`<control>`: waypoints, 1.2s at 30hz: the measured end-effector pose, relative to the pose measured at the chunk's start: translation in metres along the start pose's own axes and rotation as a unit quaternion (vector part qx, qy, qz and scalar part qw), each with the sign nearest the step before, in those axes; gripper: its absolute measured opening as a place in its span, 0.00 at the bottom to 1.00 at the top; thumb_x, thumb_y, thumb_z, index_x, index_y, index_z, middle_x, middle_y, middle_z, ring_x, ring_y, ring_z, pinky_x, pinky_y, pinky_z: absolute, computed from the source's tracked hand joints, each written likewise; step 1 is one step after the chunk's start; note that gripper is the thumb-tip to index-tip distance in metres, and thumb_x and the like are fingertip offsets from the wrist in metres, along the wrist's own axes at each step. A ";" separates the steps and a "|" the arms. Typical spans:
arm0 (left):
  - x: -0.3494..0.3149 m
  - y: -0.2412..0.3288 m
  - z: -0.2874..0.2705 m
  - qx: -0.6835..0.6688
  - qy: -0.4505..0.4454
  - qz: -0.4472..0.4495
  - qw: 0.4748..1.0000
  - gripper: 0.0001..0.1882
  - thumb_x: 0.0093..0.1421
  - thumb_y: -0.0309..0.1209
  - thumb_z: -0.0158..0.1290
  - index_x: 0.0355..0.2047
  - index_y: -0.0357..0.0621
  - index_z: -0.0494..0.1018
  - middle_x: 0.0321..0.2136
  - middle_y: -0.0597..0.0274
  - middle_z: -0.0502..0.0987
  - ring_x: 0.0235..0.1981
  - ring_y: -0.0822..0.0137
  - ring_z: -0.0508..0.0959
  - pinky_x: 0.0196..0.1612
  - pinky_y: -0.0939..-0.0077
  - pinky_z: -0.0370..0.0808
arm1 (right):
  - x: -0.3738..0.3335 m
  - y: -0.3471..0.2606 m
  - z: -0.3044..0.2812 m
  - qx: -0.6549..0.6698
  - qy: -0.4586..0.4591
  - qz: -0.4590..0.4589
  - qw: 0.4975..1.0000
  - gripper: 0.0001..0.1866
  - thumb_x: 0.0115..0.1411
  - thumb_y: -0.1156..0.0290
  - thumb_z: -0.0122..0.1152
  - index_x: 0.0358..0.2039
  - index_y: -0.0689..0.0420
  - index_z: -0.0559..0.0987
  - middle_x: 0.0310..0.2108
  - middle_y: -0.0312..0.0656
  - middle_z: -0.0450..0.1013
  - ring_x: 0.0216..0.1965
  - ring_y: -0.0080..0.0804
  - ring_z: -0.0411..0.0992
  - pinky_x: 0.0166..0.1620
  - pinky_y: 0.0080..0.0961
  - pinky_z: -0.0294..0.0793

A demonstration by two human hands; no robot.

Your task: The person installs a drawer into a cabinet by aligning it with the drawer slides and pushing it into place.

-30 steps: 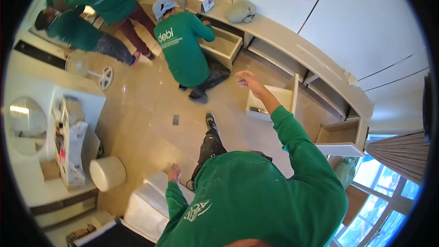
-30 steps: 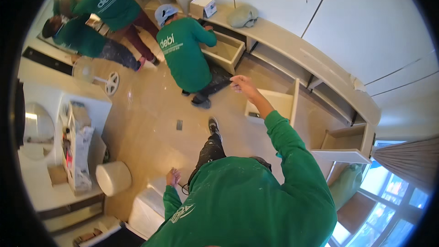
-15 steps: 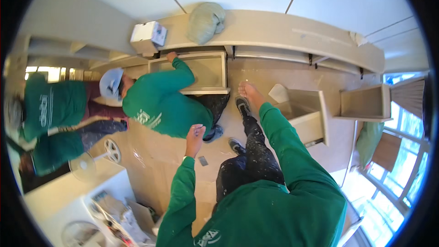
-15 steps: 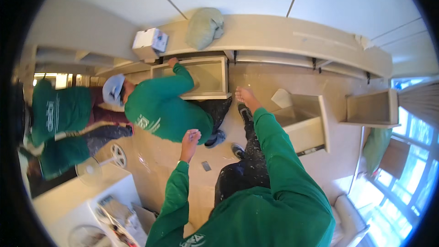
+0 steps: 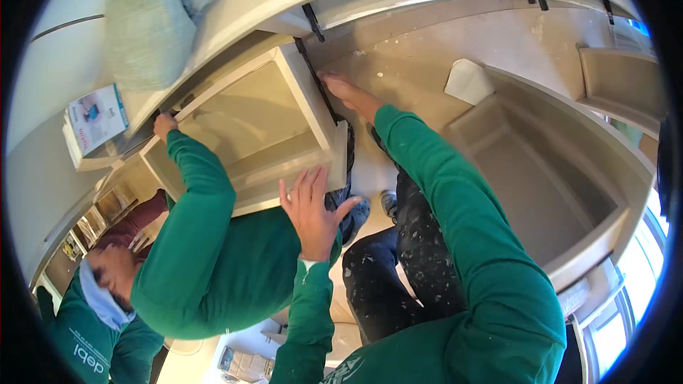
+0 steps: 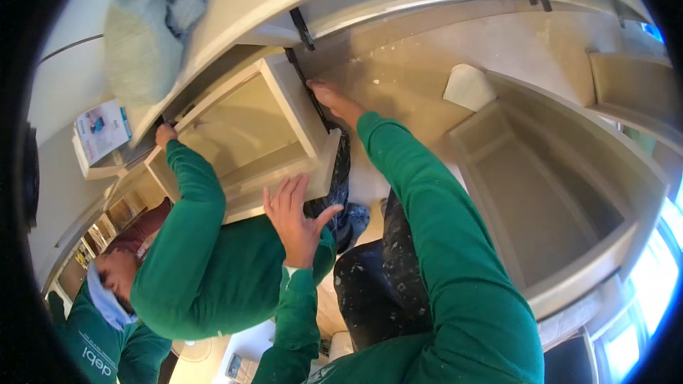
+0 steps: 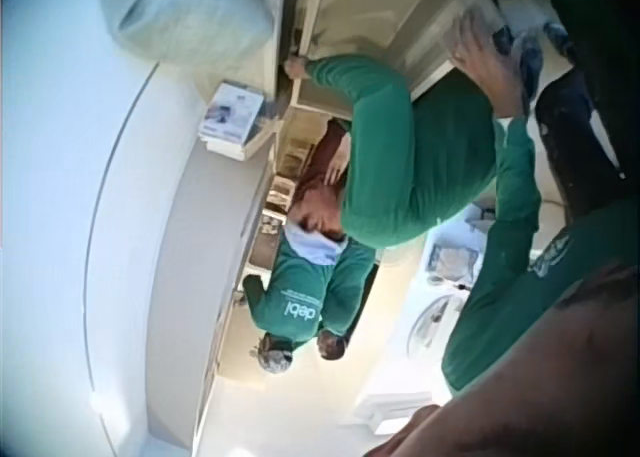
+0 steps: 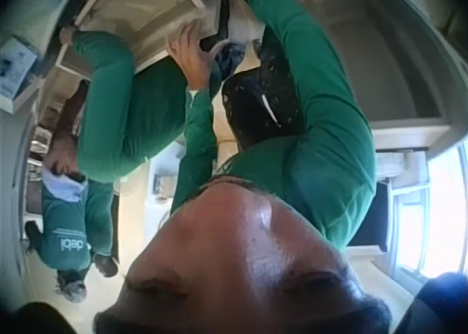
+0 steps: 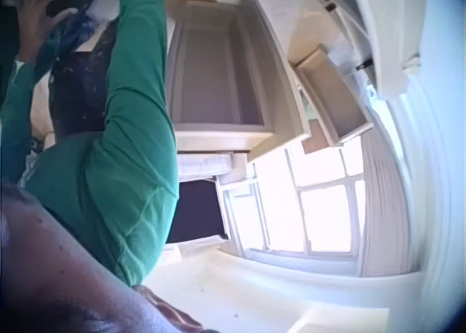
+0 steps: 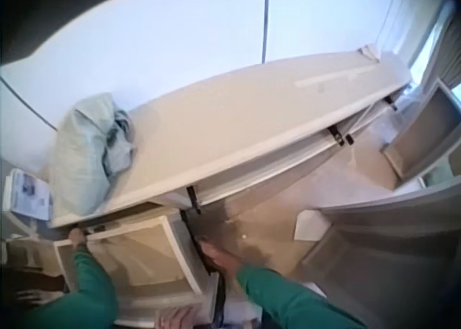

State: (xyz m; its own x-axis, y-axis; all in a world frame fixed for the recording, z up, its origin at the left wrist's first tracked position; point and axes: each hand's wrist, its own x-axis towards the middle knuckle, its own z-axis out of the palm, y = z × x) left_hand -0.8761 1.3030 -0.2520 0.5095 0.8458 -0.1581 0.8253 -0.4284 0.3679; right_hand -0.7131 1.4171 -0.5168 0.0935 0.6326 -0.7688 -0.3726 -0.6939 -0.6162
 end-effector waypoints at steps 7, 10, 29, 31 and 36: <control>-0.017 -0.037 0.054 0.024 0.092 -0.009 0.995 0.30 0.43 0.50 0.71 0.44 0.51 0.77 0.41 0.67 0.78 0.47 0.63 0.75 0.67 0.49 0.55 | 0.051 0.021 -0.004 0.011 -0.035 -0.030 0.999 0.24 0.66 0.49 0.61 0.48 0.59 0.81 0.45 0.41 0.79 0.47 0.32 0.73 0.50 0.32 0.70; -0.015 -0.050 0.067 0.020 0.163 0.043 0.985 0.25 0.45 0.45 0.70 0.41 0.53 0.77 0.36 0.72 0.78 0.41 0.65 0.76 0.61 0.55 0.61 | 0.062 0.022 -0.008 -0.012 -0.038 -0.036 0.999 0.26 0.66 0.47 0.60 0.48 0.59 0.81 0.44 0.41 0.79 0.46 0.31 0.73 0.47 0.32 0.73; -0.018 -0.052 0.096 0.017 0.240 0.065 0.969 0.22 0.45 0.41 0.71 0.37 0.45 0.78 0.35 0.62 0.80 0.41 0.59 0.76 0.54 0.62 0.63 | 0.064 0.038 -0.047 0.082 -0.075 -0.112 0.987 0.09 0.67 0.66 0.60 0.44 0.55 0.80 0.40 0.36 0.77 0.43 0.26 0.74 0.49 0.31 0.77; -0.021 -0.051 0.093 0.024 0.241 0.060 0.968 0.22 0.45 0.42 0.71 0.36 0.45 0.78 0.35 0.62 0.80 0.41 0.59 0.76 0.54 0.62 0.63 | 0.059 0.035 -0.041 0.083 -0.078 -0.116 0.987 0.09 0.67 0.68 0.60 0.44 0.56 0.81 0.40 0.36 0.77 0.42 0.27 0.74 0.51 0.31 0.76; -0.019 -0.053 0.087 0.030 0.263 0.062 0.962 0.23 0.45 0.44 0.71 0.36 0.44 0.78 0.35 0.61 0.81 0.41 0.58 0.75 0.55 0.62 0.62 | 0.060 0.037 -0.034 0.107 -0.071 -0.125 0.984 0.06 0.63 0.73 0.59 0.37 0.57 0.82 0.38 0.39 0.79 0.39 0.31 0.77 0.45 0.29 0.79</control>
State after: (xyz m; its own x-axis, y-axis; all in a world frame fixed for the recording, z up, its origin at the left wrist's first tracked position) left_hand -0.9081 1.2818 -0.3477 0.4247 0.8242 0.3747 0.7866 -0.5408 0.2980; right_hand -0.6901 1.4181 -0.5911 0.0822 0.8270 -0.5561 -0.5414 -0.4314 -0.7216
